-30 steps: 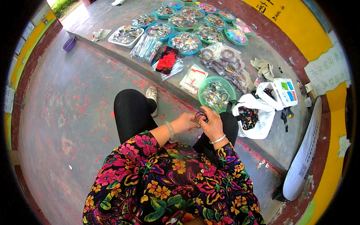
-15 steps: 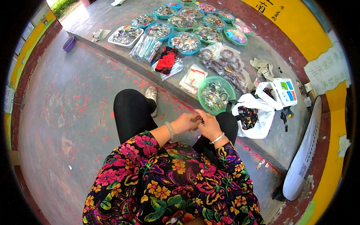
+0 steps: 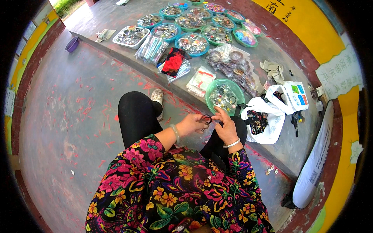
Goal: The person sits on a low step and repeatedly picks up small jewelry items from a green bowl, places them into clear plastic bags, and seals them. The person handles the items one by one, organizing the packaged pieces into a pile on the floor.
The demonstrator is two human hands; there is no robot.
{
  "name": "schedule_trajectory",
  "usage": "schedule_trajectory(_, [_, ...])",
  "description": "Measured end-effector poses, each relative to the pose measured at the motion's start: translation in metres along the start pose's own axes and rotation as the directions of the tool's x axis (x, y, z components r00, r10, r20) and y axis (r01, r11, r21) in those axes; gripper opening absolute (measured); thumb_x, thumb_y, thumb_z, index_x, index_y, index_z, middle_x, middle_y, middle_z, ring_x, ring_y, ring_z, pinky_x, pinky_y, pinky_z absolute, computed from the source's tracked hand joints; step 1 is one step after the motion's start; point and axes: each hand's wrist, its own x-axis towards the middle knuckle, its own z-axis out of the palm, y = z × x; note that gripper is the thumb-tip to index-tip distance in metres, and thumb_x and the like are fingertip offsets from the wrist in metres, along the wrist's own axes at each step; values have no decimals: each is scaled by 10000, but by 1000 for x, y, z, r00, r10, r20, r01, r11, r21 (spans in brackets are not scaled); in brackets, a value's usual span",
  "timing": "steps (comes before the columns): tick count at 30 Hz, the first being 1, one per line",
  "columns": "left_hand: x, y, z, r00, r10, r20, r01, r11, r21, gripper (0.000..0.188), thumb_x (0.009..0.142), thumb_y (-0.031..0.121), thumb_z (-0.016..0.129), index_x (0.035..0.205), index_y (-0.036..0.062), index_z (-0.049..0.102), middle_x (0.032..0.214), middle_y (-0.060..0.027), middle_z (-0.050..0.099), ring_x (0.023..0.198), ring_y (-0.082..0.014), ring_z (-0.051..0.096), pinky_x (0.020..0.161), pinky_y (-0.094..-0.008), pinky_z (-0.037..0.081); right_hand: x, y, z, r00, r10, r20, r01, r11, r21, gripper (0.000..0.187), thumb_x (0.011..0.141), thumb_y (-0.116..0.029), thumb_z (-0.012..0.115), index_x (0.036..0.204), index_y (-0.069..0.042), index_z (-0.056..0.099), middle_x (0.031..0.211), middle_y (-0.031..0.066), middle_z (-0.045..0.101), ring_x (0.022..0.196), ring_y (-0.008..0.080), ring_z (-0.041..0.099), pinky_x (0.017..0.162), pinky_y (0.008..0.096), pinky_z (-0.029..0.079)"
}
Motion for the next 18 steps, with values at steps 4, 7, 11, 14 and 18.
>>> schedule_trajectory(4, [0, -2, 0, 999, 24, 26, -25, 999, 22, 198, 785, 31, 615, 979, 56, 587, 859, 5, 590, 735, -80, 567, 655, -236, 506, -2, 6, 3, 995, -101, 6, 101, 987, -128, 539, 677, -10, 477, 1209, -95, 465, 907, 128, 614, 886, 294, 568, 804, 370, 427])
schedule_trajectory(7, [-2, -2, 1, 999, 33, 43, -36, 997, 67, 210, 785, 24, 609, 991, 43, 574, 886, -1, 583, 760, -86, 565, 674, -240, 509, -2, 2, 6, 992, -120, 26, 122, 979, -161, 543, 667, -11, 476, 1204, -94, 472, 855, 136, 598, 841, 297, 571, 782, 375, 430])
schedule_trajectory(11, [-1, -3, 0, 997, 40, 64, -48, 990, 136, 220, 785, 20, 604, 1000, 33, 562, 892, -4, 571, 774, -91, 563, 671, -241, 510, -2, -1, 7, 991, -119, 69, 130, 970, -204, 543, 657, -6, 475, 1193, -89, 481, 834, 154, 580, 817, 292, 574, 772, 381, 430])
schedule_trajectory(14, [0, -5, 1, 998, 32, 57, -38, 992, 121, 197, 782, 18, 605, 973, 23, 559, 858, -3, 562, 769, -99, 564, 654, -241, 508, 0, 3, 13, 992, -76, 100, 86, 992, -98, 537, 653, -10, 480, 1187, -74, 481, 844, 161, 577, 816, 306, 567, 769, 390, 429])
schedule_trajectory(18, [-4, 2, 4, 999, 28, 43, -35, 985, 169, 167, 781, 14, 605, 938, 8, 550, 848, -10, 553, 757, -106, 564, 636, -239, 503, 1, -1, 17, 986, -51, 159, 74, 987, -141, 539, 653, -24, 487, 1189, -76, 476, 880, 174, 580, 860, 324, 562, 795, 388, 433])
